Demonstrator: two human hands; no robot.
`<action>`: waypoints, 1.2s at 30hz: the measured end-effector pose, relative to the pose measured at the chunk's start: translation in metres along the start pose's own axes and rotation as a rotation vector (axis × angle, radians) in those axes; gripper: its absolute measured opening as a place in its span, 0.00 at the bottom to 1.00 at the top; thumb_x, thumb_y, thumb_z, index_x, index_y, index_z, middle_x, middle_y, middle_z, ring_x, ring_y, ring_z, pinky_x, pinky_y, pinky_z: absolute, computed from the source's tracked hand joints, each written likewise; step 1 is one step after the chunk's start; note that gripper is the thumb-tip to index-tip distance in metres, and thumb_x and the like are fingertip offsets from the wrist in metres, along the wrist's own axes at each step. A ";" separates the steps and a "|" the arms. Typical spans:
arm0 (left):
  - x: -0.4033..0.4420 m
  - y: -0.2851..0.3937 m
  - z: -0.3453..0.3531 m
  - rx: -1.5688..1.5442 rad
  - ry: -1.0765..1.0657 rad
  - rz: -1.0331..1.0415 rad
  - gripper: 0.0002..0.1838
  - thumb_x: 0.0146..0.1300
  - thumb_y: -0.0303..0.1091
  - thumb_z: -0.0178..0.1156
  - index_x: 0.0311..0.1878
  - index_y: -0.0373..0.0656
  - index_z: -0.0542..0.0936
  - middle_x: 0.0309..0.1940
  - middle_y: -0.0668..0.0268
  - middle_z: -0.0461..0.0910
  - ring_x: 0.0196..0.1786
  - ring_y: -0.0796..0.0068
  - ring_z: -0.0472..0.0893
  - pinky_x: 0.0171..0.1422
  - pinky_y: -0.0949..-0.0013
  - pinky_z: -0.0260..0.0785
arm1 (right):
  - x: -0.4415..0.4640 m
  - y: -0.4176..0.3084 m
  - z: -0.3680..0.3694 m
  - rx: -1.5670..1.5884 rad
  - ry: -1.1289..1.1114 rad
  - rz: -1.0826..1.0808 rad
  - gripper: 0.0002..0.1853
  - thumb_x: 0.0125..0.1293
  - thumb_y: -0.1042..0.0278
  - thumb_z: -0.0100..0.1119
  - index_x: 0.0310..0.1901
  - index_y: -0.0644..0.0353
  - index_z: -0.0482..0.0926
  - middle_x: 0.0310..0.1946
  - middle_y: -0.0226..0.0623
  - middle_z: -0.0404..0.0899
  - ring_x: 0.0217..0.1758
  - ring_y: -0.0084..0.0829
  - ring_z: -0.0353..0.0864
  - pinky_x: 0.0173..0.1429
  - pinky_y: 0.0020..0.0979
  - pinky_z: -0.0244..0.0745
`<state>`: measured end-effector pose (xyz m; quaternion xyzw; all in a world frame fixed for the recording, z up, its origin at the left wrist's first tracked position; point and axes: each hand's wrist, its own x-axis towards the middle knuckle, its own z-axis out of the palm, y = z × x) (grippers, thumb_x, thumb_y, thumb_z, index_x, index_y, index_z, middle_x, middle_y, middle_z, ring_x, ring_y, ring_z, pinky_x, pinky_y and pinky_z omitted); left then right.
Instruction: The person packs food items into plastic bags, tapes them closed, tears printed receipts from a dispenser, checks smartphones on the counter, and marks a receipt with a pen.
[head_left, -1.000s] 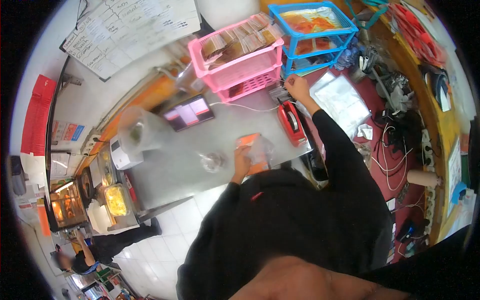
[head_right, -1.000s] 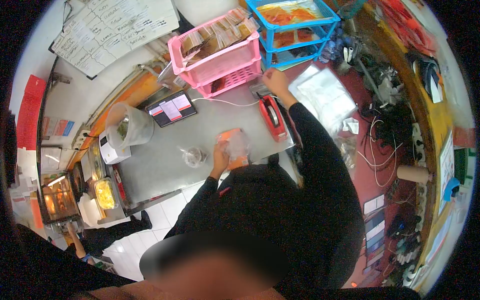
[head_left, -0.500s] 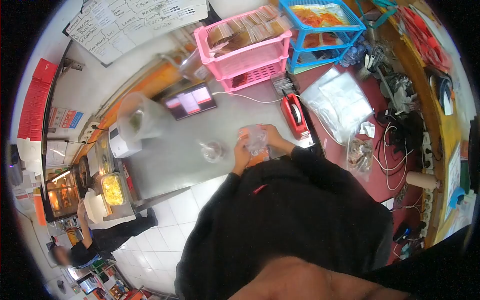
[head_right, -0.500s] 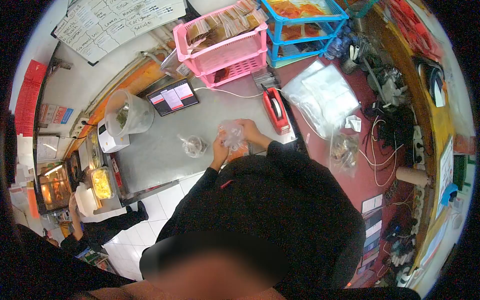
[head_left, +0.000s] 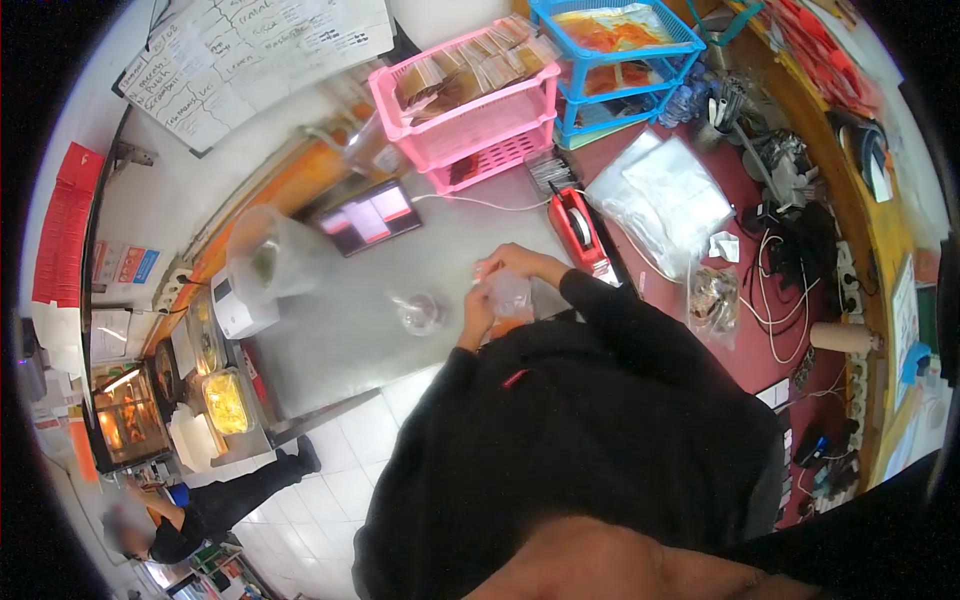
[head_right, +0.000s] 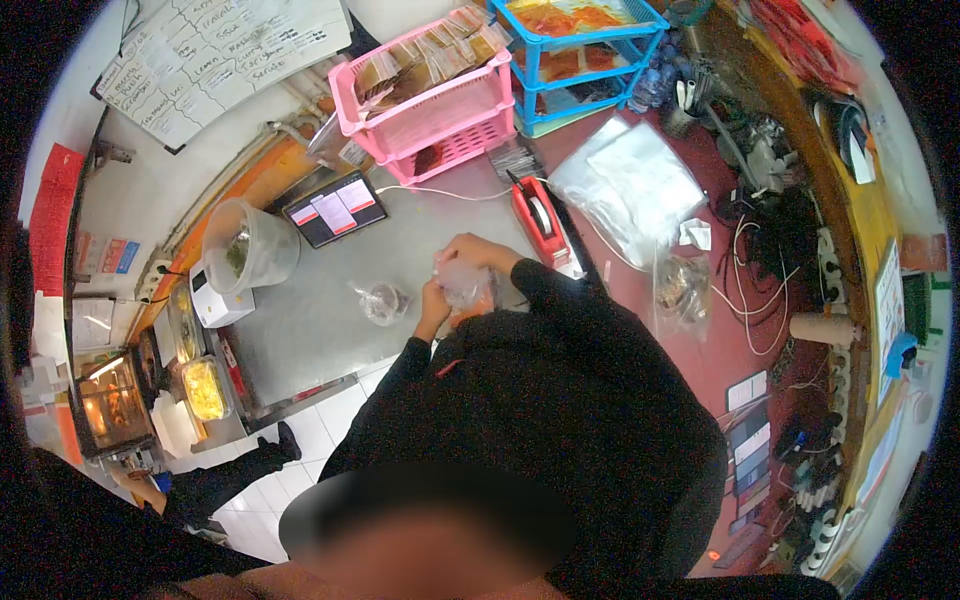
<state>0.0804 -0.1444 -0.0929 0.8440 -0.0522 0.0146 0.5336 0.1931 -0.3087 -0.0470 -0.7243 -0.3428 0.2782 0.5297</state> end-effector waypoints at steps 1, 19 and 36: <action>0.001 -0.004 0.000 0.004 -0.019 -0.022 0.14 0.49 0.16 0.52 0.40 0.34 0.80 0.35 0.49 0.80 0.36 0.54 0.80 0.43 0.62 0.72 | 0.002 -0.010 -0.006 -0.045 -0.035 0.010 0.09 0.53 0.68 0.67 0.37 0.59 0.86 0.33 0.37 0.86 0.35 0.26 0.84 0.44 0.28 0.77; 0.007 0.014 0.002 -0.045 -0.091 0.098 0.20 0.46 0.15 0.51 0.41 0.40 0.84 0.40 0.52 0.81 0.41 0.51 0.81 0.46 0.61 0.73 | 0.005 -0.038 -0.011 -0.128 -0.140 0.050 0.08 0.52 0.73 0.65 0.36 0.62 0.84 0.24 0.38 0.83 0.23 0.29 0.81 0.30 0.30 0.76; 0.011 0.056 -0.023 0.385 0.042 0.379 0.19 0.42 0.21 0.60 0.41 0.46 0.84 0.46 0.60 0.79 0.49 0.55 0.74 0.57 0.57 0.64 | -0.052 -0.017 0.018 0.234 0.428 -0.025 0.11 0.58 0.74 0.66 0.43 0.66 0.83 0.32 0.35 0.85 0.34 0.21 0.82 0.40 0.25 0.77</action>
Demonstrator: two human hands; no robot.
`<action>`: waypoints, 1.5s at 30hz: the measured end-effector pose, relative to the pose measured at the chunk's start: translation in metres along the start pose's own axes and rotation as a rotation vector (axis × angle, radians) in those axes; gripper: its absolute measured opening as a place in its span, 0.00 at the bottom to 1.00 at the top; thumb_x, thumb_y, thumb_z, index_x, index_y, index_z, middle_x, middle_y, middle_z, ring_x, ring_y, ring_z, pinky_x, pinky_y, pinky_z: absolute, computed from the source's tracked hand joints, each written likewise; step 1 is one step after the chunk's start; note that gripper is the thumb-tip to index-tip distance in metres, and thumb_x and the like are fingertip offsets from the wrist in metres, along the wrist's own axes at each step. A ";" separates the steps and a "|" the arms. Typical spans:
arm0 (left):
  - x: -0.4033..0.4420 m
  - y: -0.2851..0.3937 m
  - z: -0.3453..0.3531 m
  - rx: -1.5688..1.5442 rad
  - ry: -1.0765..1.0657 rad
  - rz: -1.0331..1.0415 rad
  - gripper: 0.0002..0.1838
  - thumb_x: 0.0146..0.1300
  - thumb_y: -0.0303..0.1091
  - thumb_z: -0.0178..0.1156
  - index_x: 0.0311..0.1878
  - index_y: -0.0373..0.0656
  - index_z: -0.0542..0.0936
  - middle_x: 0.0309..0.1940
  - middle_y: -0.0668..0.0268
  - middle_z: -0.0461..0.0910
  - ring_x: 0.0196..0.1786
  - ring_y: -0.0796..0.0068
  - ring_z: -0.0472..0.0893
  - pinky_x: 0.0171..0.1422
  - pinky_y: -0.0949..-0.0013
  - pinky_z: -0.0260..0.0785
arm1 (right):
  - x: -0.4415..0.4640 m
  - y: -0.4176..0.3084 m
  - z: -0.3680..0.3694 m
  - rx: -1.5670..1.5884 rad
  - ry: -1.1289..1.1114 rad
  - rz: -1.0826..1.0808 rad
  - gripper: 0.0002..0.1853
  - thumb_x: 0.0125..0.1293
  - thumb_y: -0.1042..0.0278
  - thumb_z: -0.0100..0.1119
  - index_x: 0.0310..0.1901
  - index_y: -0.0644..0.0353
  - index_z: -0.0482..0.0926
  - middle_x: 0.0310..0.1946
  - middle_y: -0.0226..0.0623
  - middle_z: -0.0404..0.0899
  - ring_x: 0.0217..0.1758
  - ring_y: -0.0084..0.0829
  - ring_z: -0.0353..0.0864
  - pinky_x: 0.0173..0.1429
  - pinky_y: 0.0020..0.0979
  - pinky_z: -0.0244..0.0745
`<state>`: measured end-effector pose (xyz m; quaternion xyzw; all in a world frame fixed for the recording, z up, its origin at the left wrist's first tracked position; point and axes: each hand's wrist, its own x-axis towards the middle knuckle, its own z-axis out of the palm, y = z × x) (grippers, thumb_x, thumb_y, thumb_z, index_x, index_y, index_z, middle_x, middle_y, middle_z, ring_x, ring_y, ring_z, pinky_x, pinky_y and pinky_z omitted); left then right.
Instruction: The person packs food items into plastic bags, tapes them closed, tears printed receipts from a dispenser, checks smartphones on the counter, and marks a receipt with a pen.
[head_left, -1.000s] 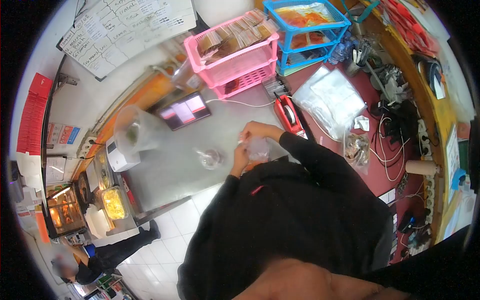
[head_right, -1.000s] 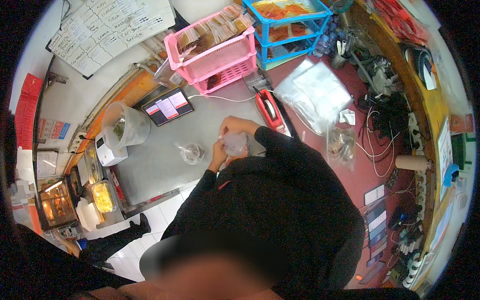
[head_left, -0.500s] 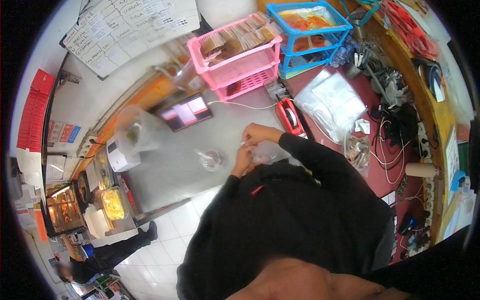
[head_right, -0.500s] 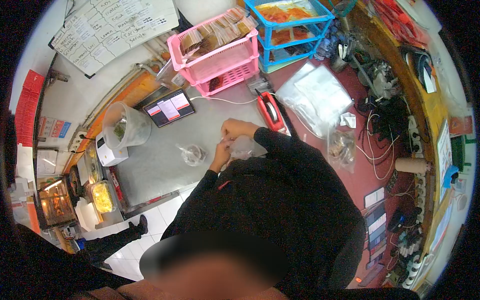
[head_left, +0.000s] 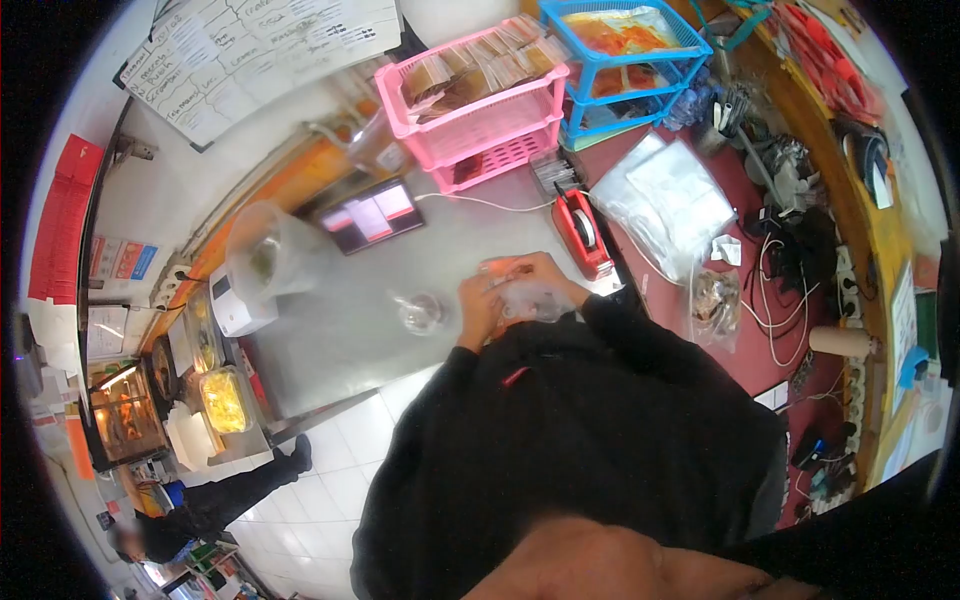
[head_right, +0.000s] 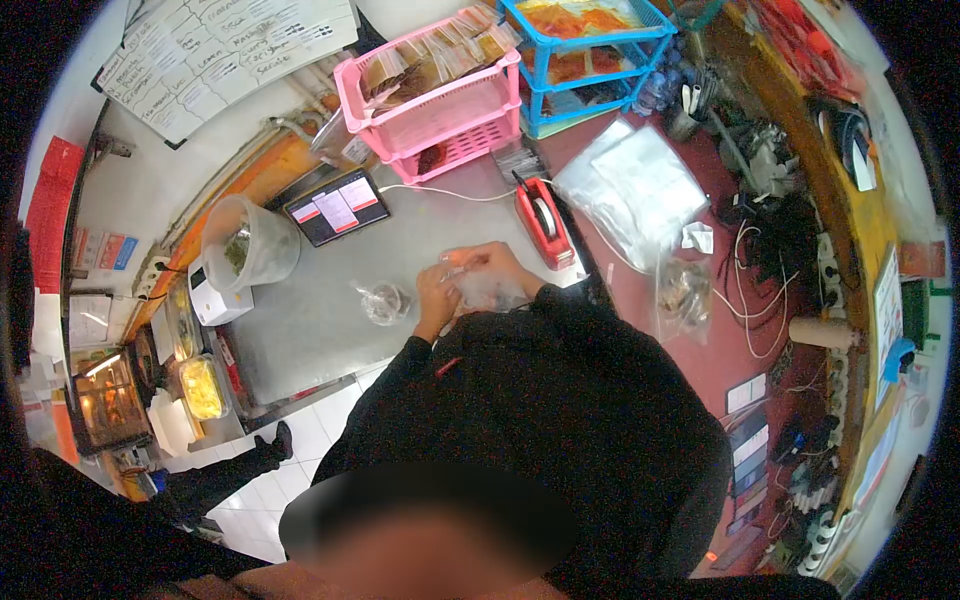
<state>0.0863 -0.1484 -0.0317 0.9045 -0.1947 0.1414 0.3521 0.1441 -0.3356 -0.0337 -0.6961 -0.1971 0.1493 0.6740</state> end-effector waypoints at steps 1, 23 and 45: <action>-0.003 -0.004 0.001 -0.004 -0.070 -0.025 0.19 0.43 0.22 0.60 0.42 0.46 0.84 0.43 0.61 0.81 0.48 0.55 0.75 0.57 0.56 0.64 | -0.001 -0.009 -0.002 -0.045 -0.034 0.076 0.11 0.58 0.72 0.66 0.43 0.63 0.83 0.34 0.34 0.85 0.36 0.20 0.82 0.42 0.25 0.77; 0.042 -0.027 0.000 -0.144 -0.350 -0.363 0.10 0.42 0.34 0.72 0.28 0.40 0.84 0.22 0.57 0.80 0.26 0.60 0.81 0.34 0.62 0.73 | -0.027 0.035 0.018 -0.480 0.288 0.088 0.16 0.53 0.57 0.65 0.42 0.52 0.84 0.31 0.44 0.84 0.35 0.47 0.84 0.40 0.41 0.79; -0.009 -0.023 0.022 -1.412 -0.024 -1.159 0.16 0.66 0.28 0.60 0.51 0.25 0.75 0.48 0.54 0.80 0.51 0.63 0.81 0.59 0.67 0.74 | -0.014 0.047 0.027 -0.279 0.136 0.015 0.09 0.66 0.66 0.56 0.34 0.62 0.82 0.47 0.36 0.81 0.56 0.36 0.74 0.64 0.36 0.64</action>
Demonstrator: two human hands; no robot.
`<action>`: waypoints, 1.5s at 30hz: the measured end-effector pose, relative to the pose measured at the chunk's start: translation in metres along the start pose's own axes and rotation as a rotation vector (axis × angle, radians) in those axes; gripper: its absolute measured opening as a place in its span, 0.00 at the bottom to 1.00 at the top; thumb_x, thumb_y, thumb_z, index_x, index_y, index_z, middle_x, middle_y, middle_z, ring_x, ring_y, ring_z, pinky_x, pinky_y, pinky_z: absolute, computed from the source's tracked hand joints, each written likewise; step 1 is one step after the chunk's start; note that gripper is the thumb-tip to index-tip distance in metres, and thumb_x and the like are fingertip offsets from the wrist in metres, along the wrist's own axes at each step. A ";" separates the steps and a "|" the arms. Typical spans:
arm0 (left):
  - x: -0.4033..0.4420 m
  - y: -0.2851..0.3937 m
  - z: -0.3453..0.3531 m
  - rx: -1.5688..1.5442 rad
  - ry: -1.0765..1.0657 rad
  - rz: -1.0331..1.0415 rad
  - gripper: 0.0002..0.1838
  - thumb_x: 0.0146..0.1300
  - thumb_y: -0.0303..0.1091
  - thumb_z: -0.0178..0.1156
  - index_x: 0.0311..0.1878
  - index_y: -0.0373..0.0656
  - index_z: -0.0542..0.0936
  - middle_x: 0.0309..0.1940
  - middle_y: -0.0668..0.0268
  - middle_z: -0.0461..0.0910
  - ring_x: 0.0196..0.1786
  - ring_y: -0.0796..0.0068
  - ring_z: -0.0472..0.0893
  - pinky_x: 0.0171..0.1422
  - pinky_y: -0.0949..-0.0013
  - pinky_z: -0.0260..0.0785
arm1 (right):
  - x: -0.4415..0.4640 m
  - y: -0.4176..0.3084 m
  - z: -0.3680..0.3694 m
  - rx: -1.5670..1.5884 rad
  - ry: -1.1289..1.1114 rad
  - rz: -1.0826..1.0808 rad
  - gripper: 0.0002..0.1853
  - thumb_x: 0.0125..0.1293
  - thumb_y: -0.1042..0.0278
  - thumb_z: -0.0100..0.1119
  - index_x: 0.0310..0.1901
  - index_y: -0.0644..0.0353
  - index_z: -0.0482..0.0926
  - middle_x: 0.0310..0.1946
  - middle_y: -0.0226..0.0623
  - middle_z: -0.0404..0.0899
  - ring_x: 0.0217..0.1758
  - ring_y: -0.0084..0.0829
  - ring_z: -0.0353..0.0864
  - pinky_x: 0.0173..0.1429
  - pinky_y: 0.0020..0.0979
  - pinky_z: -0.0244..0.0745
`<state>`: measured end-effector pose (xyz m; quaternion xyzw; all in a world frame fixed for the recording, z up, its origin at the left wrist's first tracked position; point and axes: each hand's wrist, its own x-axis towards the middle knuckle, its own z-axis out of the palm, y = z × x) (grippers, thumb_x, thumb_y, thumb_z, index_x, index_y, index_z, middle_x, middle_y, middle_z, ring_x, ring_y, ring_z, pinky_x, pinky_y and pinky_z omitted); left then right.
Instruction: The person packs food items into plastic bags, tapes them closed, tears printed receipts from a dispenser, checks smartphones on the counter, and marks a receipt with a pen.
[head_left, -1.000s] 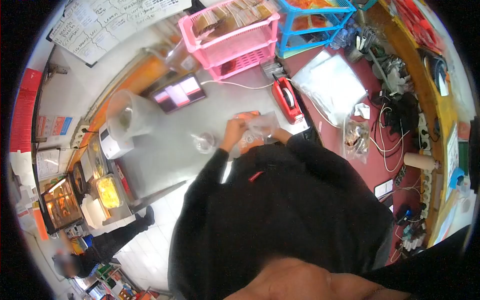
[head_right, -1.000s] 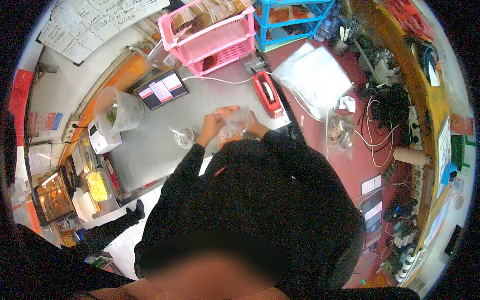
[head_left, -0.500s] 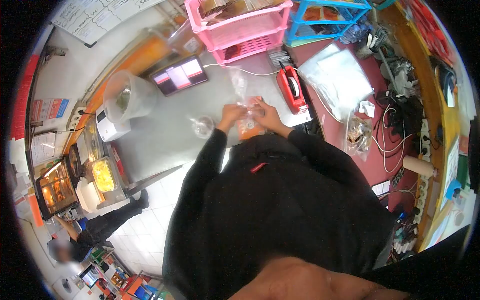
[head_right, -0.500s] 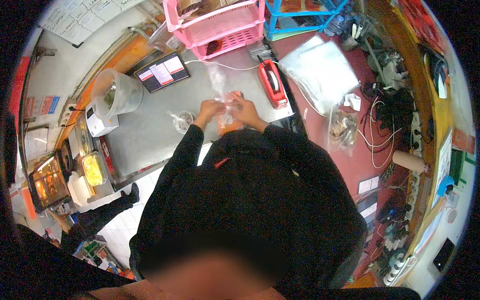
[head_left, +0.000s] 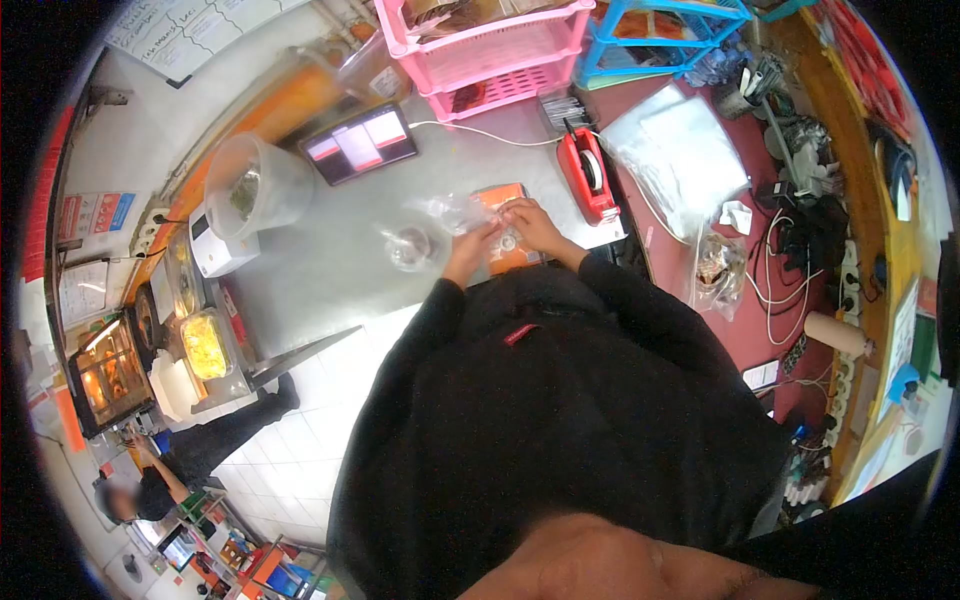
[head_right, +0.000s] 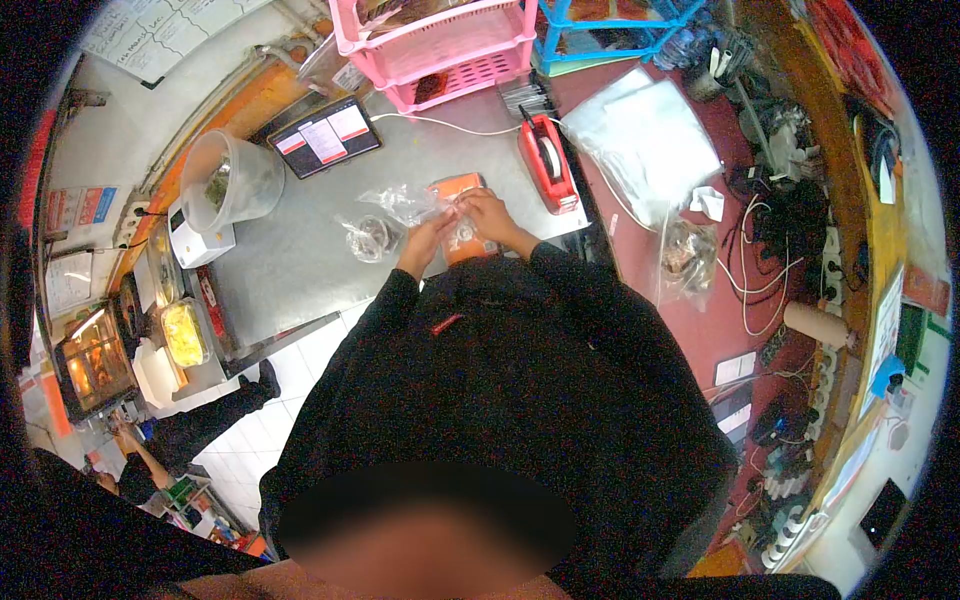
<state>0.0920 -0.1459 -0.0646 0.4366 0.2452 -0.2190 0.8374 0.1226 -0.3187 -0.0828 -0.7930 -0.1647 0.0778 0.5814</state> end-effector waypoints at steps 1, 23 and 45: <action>0.004 -0.005 -0.005 -0.028 -0.033 0.011 0.15 0.65 0.27 0.60 0.50 0.25 0.75 0.47 0.55 0.80 0.50 0.63 0.81 0.58 0.67 0.75 | 0.001 0.002 0.000 -0.017 -0.022 0.027 0.10 0.67 0.66 0.55 0.32 0.61 0.82 0.47 0.36 0.80 0.56 0.36 0.73 0.65 0.36 0.63; 0.008 0.003 -0.002 0.203 0.108 0.099 0.13 0.57 0.23 0.65 0.46 0.30 0.77 0.43 0.55 0.81 0.45 0.64 0.83 0.51 0.66 0.79 | 0.010 0.001 -0.016 -0.062 -0.189 -0.126 0.11 0.63 0.65 0.51 0.26 0.57 0.80 0.44 0.35 0.79 0.55 0.35 0.73 0.65 0.36 0.59; 0.031 -0.019 -0.019 0.617 0.122 0.200 0.11 0.62 0.31 0.62 0.45 0.36 0.81 0.40 0.63 0.83 0.42 0.77 0.80 0.46 0.73 0.71 | -0.016 -0.030 -0.048 0.074 -0.138 0.275 0.04 0.64 0.73 0.56 0.39 0.59 0.76 0.29 0.30 0.77 0.33 0.19 0.76 0.41 0.27 0.72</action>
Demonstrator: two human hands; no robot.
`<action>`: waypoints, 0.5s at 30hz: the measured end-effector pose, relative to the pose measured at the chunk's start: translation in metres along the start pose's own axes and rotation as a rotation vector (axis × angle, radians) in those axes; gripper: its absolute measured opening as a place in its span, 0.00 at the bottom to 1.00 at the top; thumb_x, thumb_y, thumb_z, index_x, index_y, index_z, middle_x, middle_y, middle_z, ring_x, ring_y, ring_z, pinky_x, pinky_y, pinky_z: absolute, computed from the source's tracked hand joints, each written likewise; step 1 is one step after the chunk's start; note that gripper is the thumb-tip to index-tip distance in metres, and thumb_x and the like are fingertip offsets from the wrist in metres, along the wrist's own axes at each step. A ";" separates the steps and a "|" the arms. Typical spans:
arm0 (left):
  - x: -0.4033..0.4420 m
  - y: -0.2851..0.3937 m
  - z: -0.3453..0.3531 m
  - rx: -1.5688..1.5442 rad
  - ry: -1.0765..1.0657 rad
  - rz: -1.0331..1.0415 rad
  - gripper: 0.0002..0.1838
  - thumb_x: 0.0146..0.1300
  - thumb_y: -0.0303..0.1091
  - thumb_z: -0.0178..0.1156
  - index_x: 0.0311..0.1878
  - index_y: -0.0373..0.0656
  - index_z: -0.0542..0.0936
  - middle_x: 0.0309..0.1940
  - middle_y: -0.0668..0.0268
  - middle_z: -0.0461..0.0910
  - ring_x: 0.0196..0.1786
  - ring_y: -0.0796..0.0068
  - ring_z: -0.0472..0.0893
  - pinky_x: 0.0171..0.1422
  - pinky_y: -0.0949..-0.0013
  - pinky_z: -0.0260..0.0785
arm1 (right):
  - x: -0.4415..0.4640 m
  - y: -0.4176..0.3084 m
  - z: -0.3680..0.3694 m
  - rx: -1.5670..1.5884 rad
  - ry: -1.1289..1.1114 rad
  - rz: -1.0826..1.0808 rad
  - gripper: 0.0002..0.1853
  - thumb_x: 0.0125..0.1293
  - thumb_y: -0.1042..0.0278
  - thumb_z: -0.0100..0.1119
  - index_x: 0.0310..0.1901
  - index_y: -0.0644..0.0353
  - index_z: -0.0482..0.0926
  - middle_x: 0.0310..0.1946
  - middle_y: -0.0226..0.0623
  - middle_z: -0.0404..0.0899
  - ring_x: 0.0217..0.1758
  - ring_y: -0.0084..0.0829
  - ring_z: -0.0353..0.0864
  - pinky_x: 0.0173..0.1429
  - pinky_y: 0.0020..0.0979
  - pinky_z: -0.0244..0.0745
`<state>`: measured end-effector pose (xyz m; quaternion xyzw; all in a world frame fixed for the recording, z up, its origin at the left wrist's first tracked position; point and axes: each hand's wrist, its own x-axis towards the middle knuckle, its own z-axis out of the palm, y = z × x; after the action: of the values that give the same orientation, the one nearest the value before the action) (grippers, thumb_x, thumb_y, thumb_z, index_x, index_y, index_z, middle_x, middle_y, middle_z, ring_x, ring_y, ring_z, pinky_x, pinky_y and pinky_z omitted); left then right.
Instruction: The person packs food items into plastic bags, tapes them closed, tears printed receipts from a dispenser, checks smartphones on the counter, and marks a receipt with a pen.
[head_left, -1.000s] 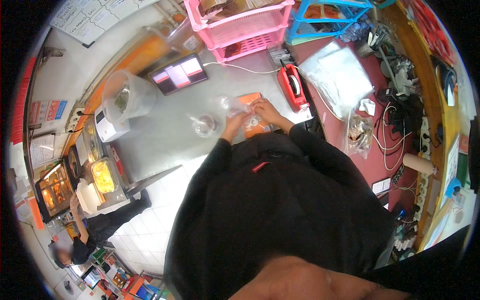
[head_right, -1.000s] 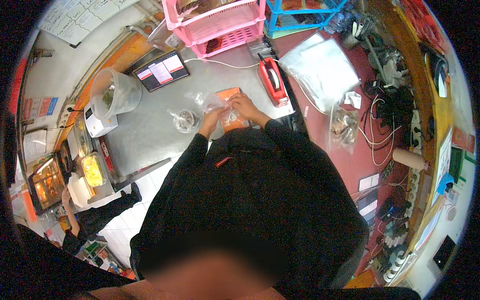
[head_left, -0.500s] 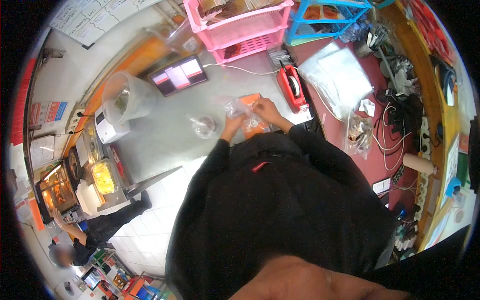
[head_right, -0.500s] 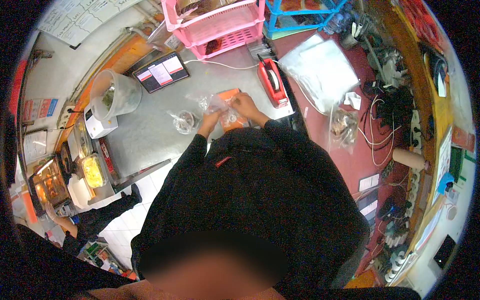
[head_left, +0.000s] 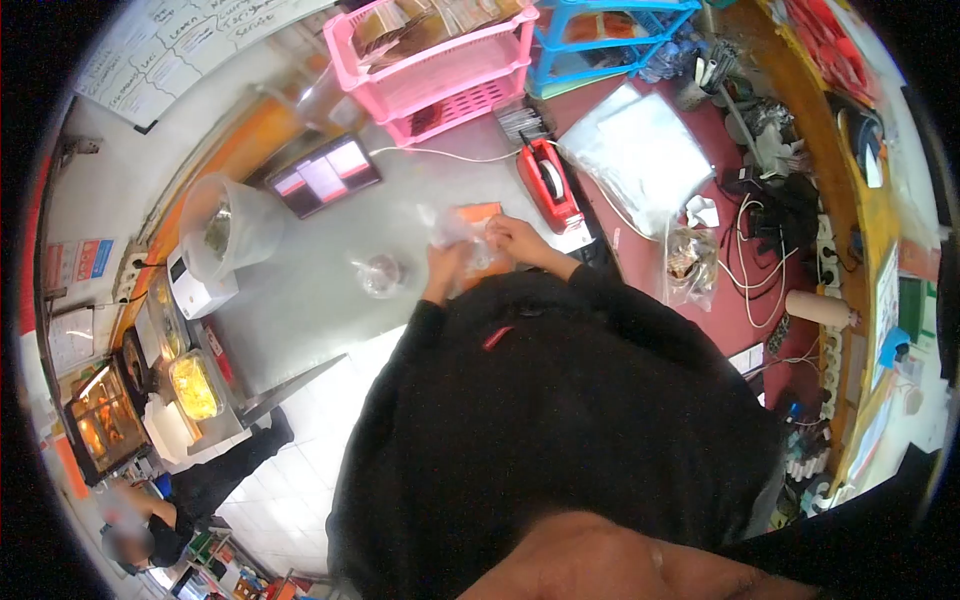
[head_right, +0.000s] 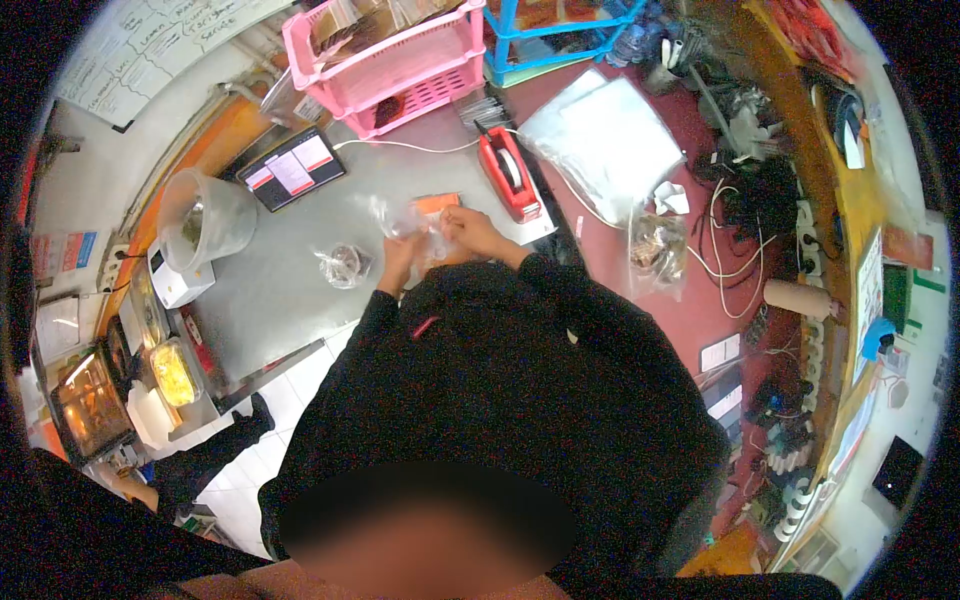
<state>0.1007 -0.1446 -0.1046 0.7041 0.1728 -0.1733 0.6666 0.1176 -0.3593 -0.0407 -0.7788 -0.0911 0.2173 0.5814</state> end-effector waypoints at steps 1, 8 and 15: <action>0.002 0.008 -0.002 0.049 -0.066 -0.004 0.10 0.63 0.31 0.61 0.45 0.37 0.81 0.40 0.64 0.83 0.41 0.78 0.80 0.46 0.74 0.70 | -0.002 -0.012 -0.007 0.022 -0.019 -0.024 0.04 0.63 0.72 0.57 0.38 0.59 0.77 0.29 0.29 0.77 0.33 0.19 0.76 0.41 0.27 0.72; 0.024 0.075 0.003 0.003 -0.165 0.309 0.06 0.60 0.29 0.60 0.38 0.38 0.81 0.31 0.68 0.81 0.35 0.76 0.77 0.42 0.71 0.69 | -0.006 -0.030 -0.176 -0.182 0.877 -0.131 0.08 0.68 0.66 0.55 0.41 0.60 0.79 0.33 0.40 0.83 0.38 0.32 0.83 0.44 0.33 0.75; 0.011 0.069 0.037 0.324 -0.184 0.628 0.24 0.47 0.31 0.72 0.48 0.38 0.77 0.47 0.57 0.79 0.53 0.60 0.77 0.59 0.63 0.68 | 0.000 0.178 -0.357 -1.302 0.358 0.262 0.12 0.63 0.61 0.51 0.37 0.57 0.82 0.35 0.46 0.83 0.42 0.49 0.82 0.48 0.46 0.76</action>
<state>0.1428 -0.1851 -0.0511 0.8007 -0.1420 -0.0478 0.5800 0.2562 -0.7233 -0.1267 -0.9980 -0.0105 0.0547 -0.0300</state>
